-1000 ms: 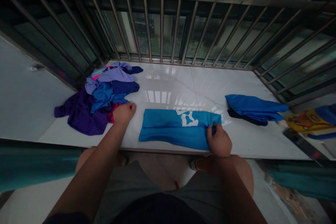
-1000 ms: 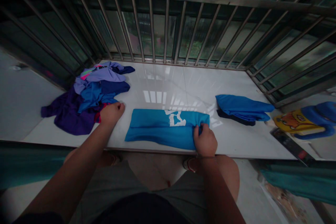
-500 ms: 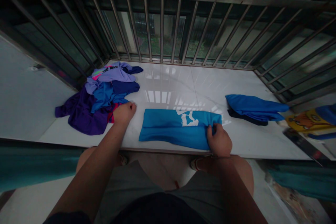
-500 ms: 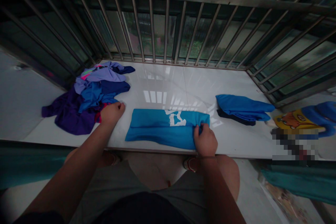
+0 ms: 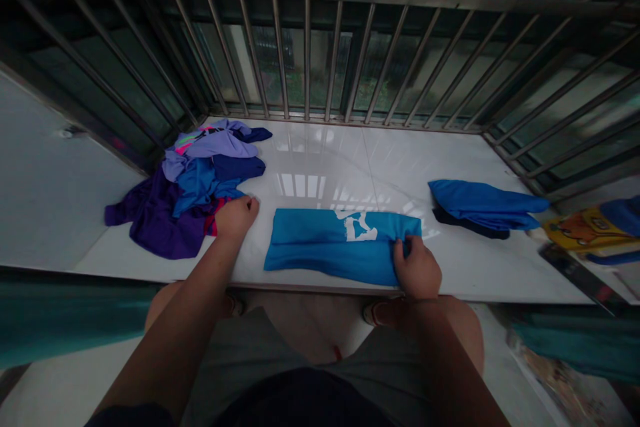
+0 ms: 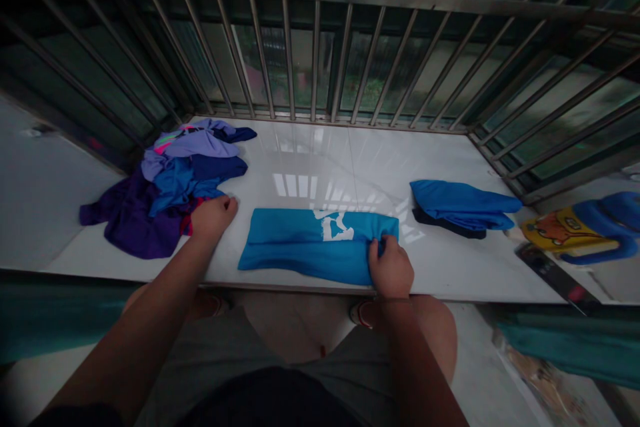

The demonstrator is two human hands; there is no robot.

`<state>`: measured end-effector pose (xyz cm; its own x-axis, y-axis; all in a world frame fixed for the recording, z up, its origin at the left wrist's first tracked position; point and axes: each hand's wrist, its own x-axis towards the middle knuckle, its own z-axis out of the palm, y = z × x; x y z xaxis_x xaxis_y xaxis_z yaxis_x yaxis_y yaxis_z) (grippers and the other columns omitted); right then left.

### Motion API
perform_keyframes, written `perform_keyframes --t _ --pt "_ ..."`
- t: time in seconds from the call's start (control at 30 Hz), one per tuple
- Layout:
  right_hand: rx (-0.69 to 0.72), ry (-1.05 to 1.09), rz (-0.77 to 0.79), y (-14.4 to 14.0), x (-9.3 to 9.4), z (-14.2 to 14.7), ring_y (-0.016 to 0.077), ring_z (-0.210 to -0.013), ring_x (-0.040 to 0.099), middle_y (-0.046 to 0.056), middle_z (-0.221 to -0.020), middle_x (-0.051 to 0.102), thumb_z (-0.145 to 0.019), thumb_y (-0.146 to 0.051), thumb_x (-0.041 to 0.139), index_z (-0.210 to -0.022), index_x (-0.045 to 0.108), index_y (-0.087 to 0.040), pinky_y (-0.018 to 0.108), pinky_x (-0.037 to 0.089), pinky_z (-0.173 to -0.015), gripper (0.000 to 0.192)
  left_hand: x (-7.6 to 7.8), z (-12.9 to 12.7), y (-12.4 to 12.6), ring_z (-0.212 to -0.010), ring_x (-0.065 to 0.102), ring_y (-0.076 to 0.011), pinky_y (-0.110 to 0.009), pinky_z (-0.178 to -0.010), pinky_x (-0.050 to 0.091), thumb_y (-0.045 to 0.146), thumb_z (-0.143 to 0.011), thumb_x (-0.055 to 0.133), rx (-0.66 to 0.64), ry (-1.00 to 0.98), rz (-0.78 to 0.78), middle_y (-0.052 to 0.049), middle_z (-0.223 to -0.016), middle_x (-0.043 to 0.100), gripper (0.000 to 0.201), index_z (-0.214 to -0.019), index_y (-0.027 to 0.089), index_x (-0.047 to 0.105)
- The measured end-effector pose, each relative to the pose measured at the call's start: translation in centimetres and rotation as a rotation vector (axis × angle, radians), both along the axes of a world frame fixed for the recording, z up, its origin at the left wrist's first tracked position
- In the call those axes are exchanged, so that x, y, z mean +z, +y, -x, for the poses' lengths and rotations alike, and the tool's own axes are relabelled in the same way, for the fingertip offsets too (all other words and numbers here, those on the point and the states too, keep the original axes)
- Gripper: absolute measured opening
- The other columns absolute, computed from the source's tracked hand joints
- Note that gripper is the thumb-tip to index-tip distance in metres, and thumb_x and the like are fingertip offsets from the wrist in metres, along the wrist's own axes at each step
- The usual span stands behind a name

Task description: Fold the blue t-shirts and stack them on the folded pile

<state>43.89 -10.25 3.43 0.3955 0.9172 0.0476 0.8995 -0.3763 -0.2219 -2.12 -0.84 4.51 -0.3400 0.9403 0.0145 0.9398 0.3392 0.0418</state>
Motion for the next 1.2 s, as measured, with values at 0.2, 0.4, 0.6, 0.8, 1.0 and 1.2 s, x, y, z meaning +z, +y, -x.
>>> perform_keyframes --t 0.2,0.4,0.6,0.8,1.0,1.2 --pt "0.002 0.006 -0.011 -0.01 -0.06 -0.11 0.0294 -0.099 0.075 0.014 -0.111 0.081 -0.115 -0.050 0.049 -0.140 0.071 -0.016 0.035 0.047 -0.077 0.047 0.20 -0.18 -0.02 -0.099 0.081 -0.0351 -0.036 -0.074 0.049 0.054 -0.112 0.038 0.011 -0.006 0.010 -0.017 -0.107 0.086 0.058 -0.112 0.021 0.086" --pt "0.006 0.018 -0.006 -0.02 0.05 -0.11 0.0280 -0.096 0.074 0.014 -0.108 0.080 -0.115 -0.050 0.050 -0.140 0.071 -0.016 0.034 0.046 -0.076 0.048 0.22 -0.17 -0.01 -0.099 0.080 -0.0352 -0.036 -0.076 0.050 0.054 -0.112 0.037 0.009 -0.009 0.013 -0.018 -0.107 0.086 0.059 -0.114 0.021 0.086" --pt "0.002 0.009 -0.016 -0.05 -0.05 -0.07 0.0286 -0.097 0.075 0.014 -0.109 0.080 -0.115 -0.049 0.051 -0.140 0.071 -0.016 0.034 0.046 -0.076 0.047 0.01 -0.02 0.06 -0.097 0.080 -0.0345 -0.036 -0.075 0.050 0.055 -0.112 0.038 0.012 -0.016 0.007 -0.017 -0.107 0.086 0.059 -0.112 0.021 0.086" --pt "0.006 0.004 -0.014 -0.01 -0.10 -0.11 0.0296 -0.097 0.075 0.014 -0.108 0.080 -0.115 -0.049 0.050 -0.140 0.071 -0.016 0.035 0.045 -0.075 0.047 -0.19 0.05 0.05 -0.097 0.080 -0.0349 -0.036 -0.072 0.048 0.053 -0.112 0.039 0.003 0.005 0.000 -0.017 -0.105 0.086 0.058 -0.112 0.021 0.086" --pt "0.008 0.007 -0.028 -0.06 -0.45 -0.29 0.0285 -0.096 0.074 0.015 -0.109 0.081 -0.116 -0.051 0.049 -0.140 0.072 -0.016 0.034 0.046 -0.076 0.049 -0.39 0.13 0.09 -0.096 0.080 -0.0349 -0.035 -0.071 0.046 0.054 -0.112 0.038 -0.001 0.008 -0.013 -0.017 -0.104 0.085 0.058 -0.110 0.021 0.085" --pt "0.008 -0.003 -0.017 0.01 -0.34 -0.25 0.0280 -0.096 0.074 0.014 -0.108 0.081 -0.116 -0.050 0.050 -0.140 0.071 -0.016 0.033 0.045 -0.076 0.047 -0.26 0.00 -0.02 -0.096 0.080 -0.0349 -0.036 -0.073 0.049 0.053 -0.112 0.038 0.001 0.006 -0.014 -0.018 -0.105 0.085 0.058 -0.110 0.020 0.086"
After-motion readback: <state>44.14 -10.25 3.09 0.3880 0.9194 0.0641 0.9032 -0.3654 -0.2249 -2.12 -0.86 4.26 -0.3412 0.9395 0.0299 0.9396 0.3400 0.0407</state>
